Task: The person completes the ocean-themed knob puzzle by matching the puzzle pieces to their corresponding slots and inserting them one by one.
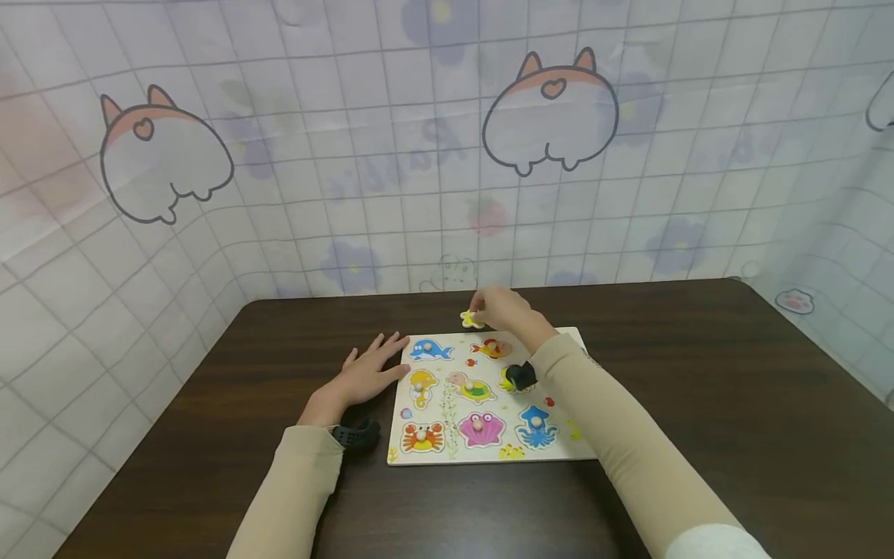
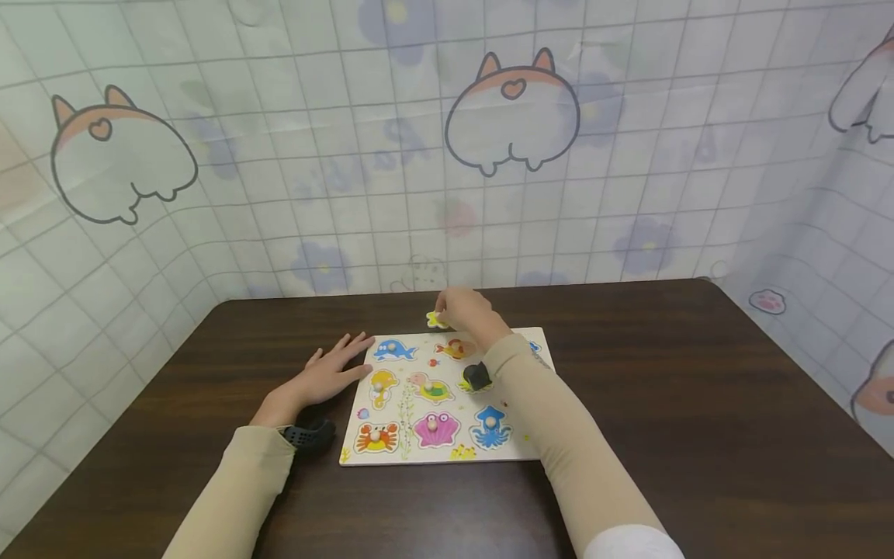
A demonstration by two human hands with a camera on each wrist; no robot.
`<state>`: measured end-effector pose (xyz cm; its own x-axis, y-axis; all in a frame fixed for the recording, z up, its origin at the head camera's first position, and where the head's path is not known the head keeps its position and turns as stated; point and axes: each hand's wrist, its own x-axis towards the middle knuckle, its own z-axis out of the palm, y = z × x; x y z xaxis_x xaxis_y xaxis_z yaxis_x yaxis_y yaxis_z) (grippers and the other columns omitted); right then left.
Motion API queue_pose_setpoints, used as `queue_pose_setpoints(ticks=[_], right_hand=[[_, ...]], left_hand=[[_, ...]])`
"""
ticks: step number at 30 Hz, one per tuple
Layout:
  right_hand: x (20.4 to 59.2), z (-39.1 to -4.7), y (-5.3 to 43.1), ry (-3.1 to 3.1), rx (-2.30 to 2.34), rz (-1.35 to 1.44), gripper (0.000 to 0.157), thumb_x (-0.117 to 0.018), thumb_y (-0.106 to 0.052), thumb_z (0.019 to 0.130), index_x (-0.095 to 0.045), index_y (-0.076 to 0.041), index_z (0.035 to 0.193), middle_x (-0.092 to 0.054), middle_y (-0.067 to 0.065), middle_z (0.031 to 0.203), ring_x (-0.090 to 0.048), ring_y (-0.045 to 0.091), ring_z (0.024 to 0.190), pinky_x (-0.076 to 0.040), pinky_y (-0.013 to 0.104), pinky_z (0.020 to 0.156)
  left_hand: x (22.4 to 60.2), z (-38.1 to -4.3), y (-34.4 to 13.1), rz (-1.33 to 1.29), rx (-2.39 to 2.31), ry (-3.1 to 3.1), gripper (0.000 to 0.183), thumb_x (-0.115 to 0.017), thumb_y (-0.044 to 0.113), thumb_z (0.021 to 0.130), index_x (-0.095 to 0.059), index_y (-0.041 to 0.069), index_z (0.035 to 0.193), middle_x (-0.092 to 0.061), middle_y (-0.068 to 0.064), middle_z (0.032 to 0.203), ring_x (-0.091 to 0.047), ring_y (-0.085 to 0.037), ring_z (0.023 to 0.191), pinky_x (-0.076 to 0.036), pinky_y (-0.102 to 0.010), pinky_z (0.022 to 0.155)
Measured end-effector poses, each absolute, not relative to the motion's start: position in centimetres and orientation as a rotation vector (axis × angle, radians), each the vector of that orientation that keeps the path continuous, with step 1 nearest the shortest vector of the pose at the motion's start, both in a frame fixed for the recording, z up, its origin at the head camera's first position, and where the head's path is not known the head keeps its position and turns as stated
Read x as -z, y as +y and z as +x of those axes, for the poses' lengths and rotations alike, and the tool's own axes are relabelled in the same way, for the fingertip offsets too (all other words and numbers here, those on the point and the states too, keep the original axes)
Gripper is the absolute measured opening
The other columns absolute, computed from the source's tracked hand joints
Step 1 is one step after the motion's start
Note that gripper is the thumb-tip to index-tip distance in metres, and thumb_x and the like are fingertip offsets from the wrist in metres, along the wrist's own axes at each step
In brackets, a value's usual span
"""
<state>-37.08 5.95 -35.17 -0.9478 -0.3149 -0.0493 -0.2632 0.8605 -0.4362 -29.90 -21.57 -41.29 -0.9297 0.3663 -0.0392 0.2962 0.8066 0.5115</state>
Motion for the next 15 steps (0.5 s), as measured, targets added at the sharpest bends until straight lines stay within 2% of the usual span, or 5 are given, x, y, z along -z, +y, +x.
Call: queue_pose_setpoints(ticks=[8,15], right_hand=[[34.7,-35.8,7.1,2.913,0.645,-0.559,0.015,-0.067,-0.022,0.103,-0.073,-0.011,0.11,-0.069,0.005,0.107,-0.062,0.022,0.089,-0.051,0.038,0.077],[34.0,-34.1,8.1,2.91,0.675,-0.657,0.016,-0.067,-0.022,0.103,-0.073,-0.01,0.113,-0.07,0.002,0.1,-0.061,0.02,0.085,-0.051,0.037,0.077]], left_hand=[[41.3,-29.8,-21.6,0.538,-0.786,2.856,0.067,-0.051,0.042,0.108,-0.028,0.012,0.164,-0.015,-0.014,0.17,-0.003,-0.037,0.156,0.005,-0.069,0.117],[41.2,-29.7,-21.7,0.546,-0.796,2.853,0.067,-0.051,0.041,0.108,-0.029,0.012,0.164,-0.015,-0.014,0.17,-0.003,-0.037,0.156,0.006,-0.068,0.117]])
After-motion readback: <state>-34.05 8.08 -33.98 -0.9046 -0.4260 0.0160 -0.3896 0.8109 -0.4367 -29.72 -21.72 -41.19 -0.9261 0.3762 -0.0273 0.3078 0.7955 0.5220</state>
